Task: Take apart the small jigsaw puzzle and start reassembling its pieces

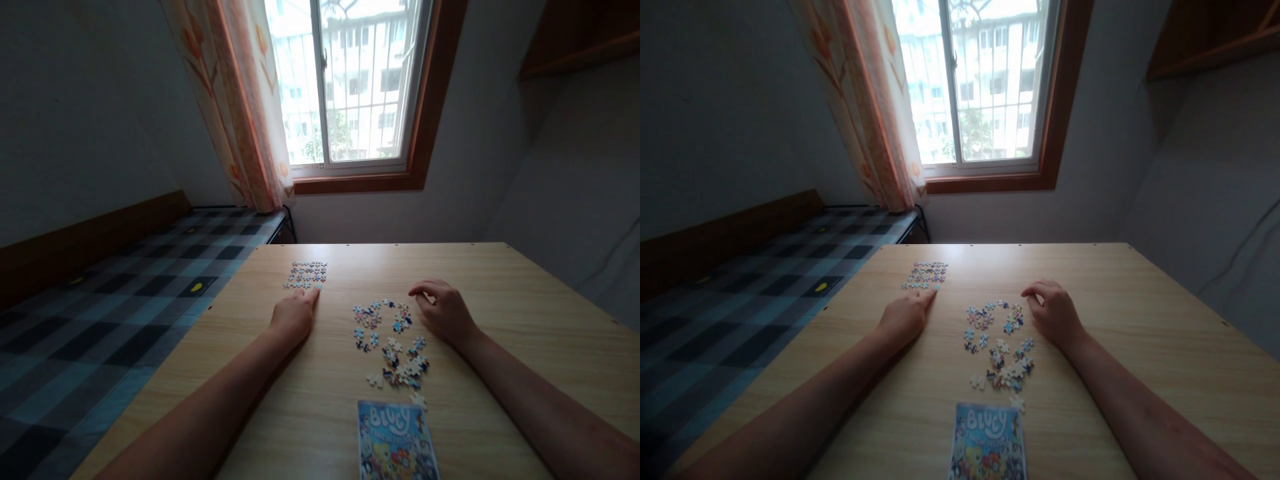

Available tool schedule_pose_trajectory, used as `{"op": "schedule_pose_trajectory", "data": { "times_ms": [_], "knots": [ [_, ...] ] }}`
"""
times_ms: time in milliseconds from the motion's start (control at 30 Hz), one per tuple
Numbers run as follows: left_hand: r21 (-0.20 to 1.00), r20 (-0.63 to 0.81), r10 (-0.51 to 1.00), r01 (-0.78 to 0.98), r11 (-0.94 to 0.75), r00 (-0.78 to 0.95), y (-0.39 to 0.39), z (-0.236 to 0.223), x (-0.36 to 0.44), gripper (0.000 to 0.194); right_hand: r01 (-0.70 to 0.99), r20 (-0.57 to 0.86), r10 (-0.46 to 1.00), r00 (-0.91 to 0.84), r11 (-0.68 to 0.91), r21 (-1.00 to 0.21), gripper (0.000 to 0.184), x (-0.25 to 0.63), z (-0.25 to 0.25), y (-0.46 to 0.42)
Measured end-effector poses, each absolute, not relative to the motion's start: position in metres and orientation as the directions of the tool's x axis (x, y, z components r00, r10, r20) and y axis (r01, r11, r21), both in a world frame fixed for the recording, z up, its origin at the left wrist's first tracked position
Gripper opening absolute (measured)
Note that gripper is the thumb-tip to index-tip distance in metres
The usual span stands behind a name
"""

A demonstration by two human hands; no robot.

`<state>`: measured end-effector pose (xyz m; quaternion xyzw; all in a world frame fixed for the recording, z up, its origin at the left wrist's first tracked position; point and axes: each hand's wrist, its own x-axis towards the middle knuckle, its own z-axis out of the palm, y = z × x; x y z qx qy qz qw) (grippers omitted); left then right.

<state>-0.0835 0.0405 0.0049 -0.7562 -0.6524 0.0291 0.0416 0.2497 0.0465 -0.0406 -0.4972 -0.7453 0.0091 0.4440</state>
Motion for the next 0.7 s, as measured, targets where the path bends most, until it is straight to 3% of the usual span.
{"op": "schedule_pose_trajectory", "data": {
  "times_ms": [233,700],
  "knots": [
    [-0.051,0.039,0.991,0.991,-0.124,0.126,0.048,-0.0015,-0.0871,0.049,0.726,0.655,0.741,-0.149,0.531,-0.436,0.02,0.2468,-0.0422,0.047],
    [-0.063,0.047,0.992,0.992,-0.112,0.115,0.0466,0.0,-0.0871,0.048,0.734,0.639,0.754,-0.155,0.521,-0.437,0.021,0.2463,-0.0407,0.0463]
  ]
}}
